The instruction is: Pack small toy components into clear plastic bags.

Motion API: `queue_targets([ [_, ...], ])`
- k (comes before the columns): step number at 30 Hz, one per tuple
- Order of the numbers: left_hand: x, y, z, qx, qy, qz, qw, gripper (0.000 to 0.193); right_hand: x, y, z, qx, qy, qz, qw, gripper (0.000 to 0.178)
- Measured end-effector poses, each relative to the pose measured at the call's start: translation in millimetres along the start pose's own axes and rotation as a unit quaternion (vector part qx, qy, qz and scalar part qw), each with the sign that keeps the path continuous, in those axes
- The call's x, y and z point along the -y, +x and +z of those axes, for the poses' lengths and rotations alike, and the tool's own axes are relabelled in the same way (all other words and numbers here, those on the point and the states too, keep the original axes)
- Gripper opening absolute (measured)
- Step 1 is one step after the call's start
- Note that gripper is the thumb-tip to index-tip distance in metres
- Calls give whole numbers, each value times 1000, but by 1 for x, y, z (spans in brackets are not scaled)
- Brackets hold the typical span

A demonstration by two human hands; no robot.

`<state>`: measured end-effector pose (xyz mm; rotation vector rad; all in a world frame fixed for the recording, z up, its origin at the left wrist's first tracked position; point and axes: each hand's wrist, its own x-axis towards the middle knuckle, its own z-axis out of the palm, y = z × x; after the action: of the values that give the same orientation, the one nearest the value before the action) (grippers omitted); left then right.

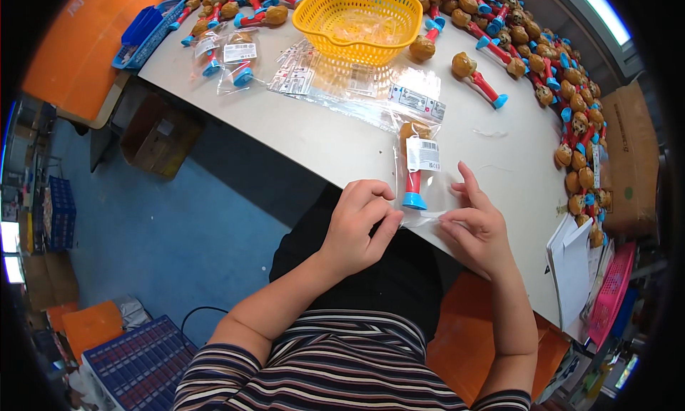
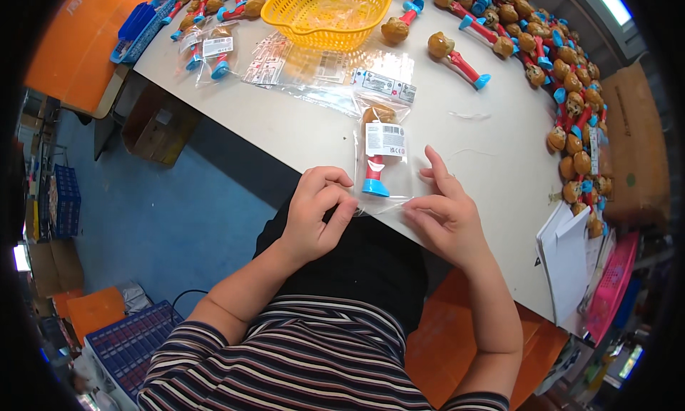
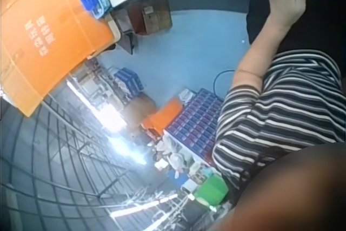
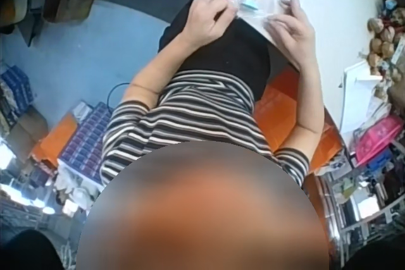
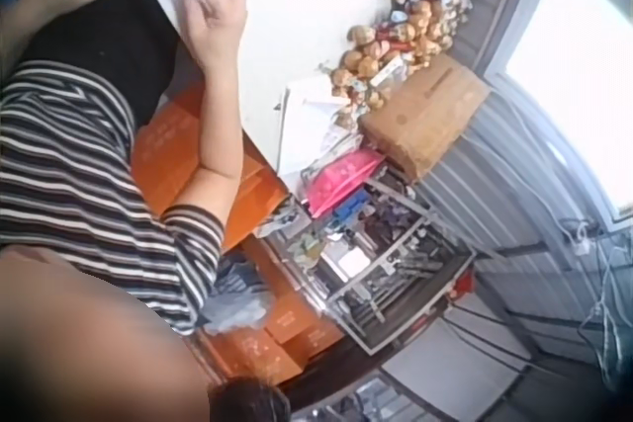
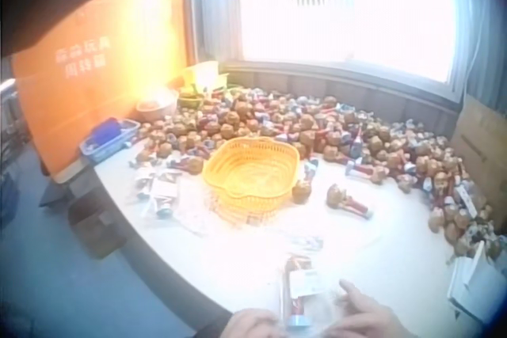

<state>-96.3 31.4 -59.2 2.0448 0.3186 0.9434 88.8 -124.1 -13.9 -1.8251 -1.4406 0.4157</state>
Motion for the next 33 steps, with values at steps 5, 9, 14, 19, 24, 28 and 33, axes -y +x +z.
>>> queue_targets([
  [5, -1, 9, -6, 23, 56, 111, 992, 16, 0, -5, 1, 20, 21, 19, 999, 15],
  [9, 10, 2, -5, 68, 67, 158, 983, 20, -14, -9, 1, 32, -33, -20, 999, 19],
  [14, 15, 1, -7, 73, 25, 144, 987, 24, -8, -4, -1, 59, -26, -15, 998, 25],
  [19, 18, 0, -4, 61, -34, 117, 991, 22, -5, 3, -1, 51, -38, -11, 998, 27],
  [24, 16, -3, -4, 56, -63, 66, 994, 19, -6, 8, -1, 75, -64, -39, 994, 22],
  [28, 11, -3, -3, 17, -53, 5, 998, 16, -5, 10, 3, 58, -55, 4, 997, 9],
  [33, 4, 5, -5, 16, 22, -27, 999, 13, 4, 18, 5, 72, -74, 25, 994, 11],
])
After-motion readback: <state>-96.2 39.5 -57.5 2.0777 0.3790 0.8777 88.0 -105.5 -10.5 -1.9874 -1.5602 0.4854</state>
